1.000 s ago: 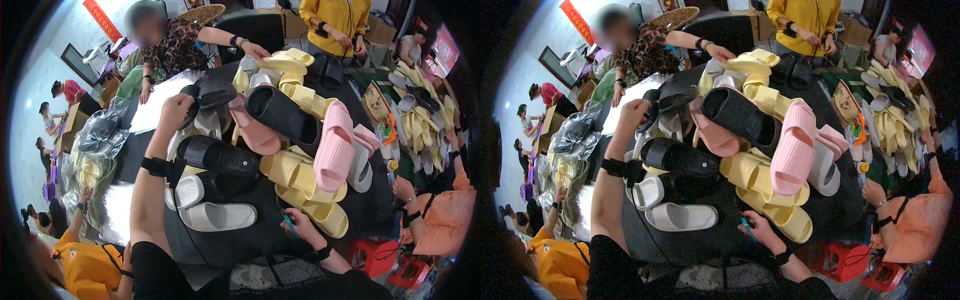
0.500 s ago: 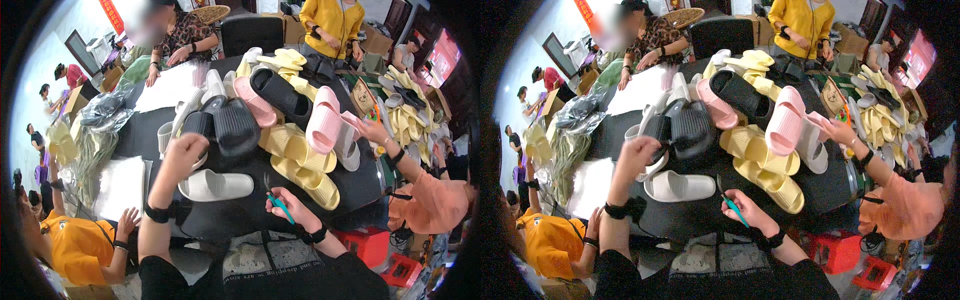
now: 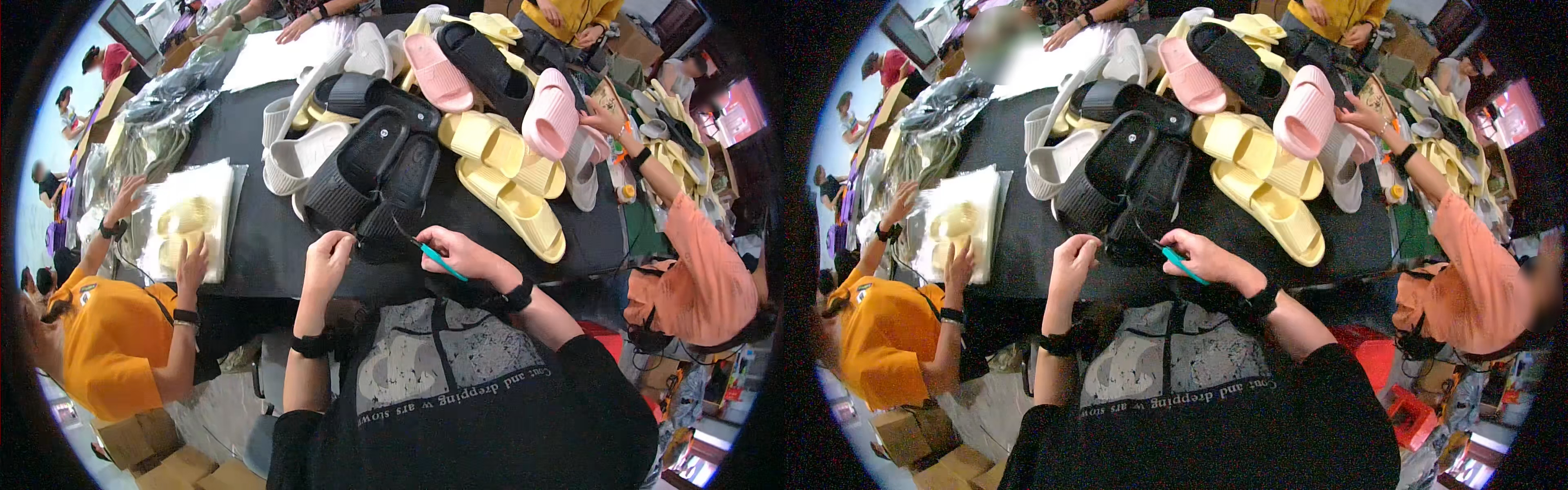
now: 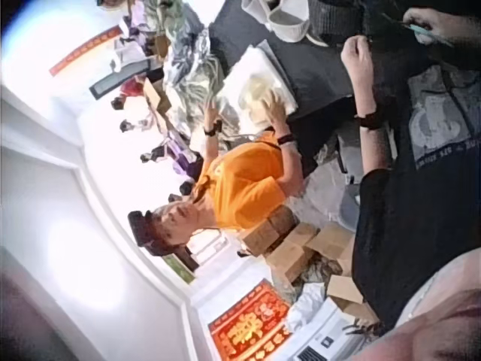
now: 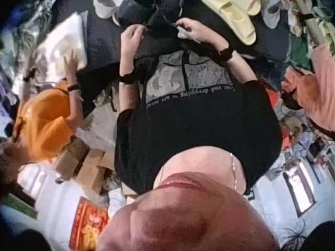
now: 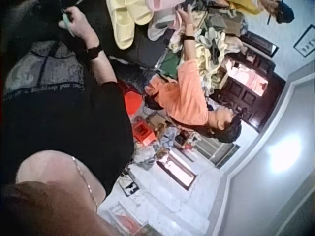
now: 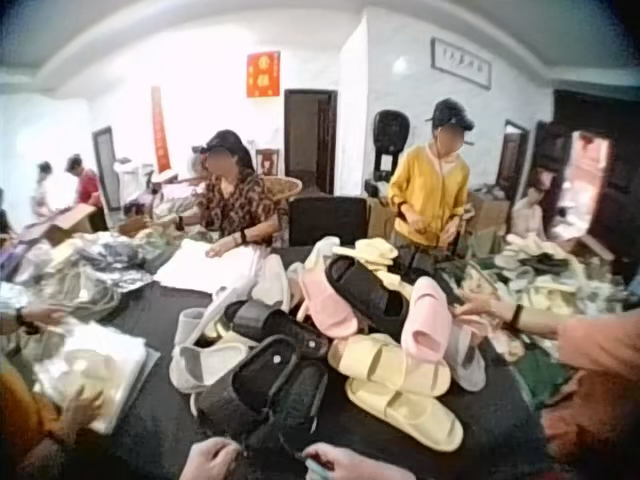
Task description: Trim excess material from rubber or foam sandals using a pair of scissors.
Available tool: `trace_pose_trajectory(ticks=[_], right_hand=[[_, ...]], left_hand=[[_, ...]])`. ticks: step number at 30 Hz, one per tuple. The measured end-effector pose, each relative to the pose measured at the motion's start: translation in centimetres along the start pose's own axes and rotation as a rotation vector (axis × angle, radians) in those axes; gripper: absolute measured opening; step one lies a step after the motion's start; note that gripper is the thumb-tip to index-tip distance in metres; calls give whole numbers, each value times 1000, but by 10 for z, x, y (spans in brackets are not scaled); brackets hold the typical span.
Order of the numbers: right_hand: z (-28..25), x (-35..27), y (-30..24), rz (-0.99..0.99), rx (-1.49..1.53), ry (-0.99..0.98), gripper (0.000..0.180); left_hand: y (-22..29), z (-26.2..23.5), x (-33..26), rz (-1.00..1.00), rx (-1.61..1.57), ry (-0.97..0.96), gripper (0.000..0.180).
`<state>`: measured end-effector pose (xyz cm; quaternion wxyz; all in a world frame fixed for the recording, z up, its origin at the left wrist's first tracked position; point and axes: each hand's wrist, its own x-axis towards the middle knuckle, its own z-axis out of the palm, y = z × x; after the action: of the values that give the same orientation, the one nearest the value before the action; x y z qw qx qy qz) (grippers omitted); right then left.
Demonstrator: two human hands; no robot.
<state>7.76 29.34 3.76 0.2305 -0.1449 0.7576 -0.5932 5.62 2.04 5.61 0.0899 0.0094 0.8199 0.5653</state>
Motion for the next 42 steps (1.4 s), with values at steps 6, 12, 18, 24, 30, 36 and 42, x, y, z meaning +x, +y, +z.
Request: trace_pose_trajectory(ticks=[6,12,18,24,30,36,42], right_hand=[[9,2,-8,-95,-401,33,36],[14,11,2,-385,-973,58,34],[20,16,-14,-520,-1242,60,21],[29,29,-23,-596,-1359,112,8],[36,34,-21,-527,-1389,20,7],[35,34,-22,-516,-1330,-19,6],[33,28,-20,-391,-1200,-87,9]], left_hand=[[-32,1,-18,161,178,69,10],[-43,1,-33,154,227,53,8],[-49,-1,-35,210,248,64,9],[-44,-1,-34,213,220,56,7],[-45,1,-29,231,163,46,11],[-55,-2,-30,185,141,72,11],[-50,-17,-42,152,150,147,12]])
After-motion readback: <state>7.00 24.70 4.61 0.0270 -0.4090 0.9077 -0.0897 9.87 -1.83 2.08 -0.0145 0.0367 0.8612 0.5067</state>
